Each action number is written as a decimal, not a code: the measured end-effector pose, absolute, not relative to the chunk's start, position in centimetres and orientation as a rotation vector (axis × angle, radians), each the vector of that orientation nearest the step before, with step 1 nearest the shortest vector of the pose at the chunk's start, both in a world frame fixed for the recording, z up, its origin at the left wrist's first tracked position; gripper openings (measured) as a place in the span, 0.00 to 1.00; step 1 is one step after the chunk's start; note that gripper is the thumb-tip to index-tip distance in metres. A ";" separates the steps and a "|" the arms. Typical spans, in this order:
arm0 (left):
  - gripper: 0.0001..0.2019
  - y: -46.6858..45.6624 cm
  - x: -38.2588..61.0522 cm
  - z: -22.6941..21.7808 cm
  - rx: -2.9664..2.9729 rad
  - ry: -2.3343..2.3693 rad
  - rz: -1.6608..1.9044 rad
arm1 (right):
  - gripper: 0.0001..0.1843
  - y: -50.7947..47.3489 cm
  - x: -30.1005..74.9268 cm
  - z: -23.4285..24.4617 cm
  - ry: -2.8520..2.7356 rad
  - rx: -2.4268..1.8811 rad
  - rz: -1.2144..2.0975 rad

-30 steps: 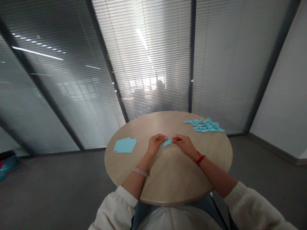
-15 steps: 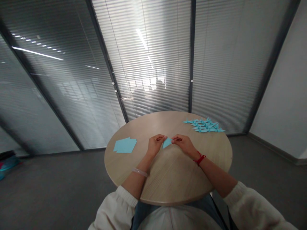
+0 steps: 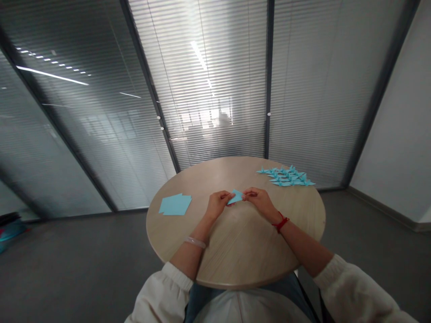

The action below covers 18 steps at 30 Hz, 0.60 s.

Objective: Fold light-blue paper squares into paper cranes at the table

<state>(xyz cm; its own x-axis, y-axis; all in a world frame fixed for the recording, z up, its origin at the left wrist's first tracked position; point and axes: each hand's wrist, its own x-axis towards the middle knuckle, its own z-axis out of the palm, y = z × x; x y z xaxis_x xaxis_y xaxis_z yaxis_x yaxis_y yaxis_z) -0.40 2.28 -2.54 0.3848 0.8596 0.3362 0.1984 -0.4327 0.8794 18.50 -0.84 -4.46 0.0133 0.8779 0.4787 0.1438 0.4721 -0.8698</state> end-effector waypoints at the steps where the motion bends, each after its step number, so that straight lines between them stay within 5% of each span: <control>1: 0.21 2.3 -0.4 -2.4 1.850 0.918 1.060 | 0.15 -0.8 18.5 -4.5 -1.466 -0.947 0.741; 18: 0.20 1.9 -0.8 -1.8 1.564 0.874 0.811 | 0.15 -0.4 18.8 -4.5 -1.365 -0.977 0.739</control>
<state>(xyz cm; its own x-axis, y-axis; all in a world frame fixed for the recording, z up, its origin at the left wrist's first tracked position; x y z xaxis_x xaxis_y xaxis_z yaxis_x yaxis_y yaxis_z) -0.80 1.86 -1.82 0.4908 0.8702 0.0445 0.1088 -0.1119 0.9877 18.82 -0.40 -4.54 0.0973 0.8885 0.4485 0.1108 0.4381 -0.8920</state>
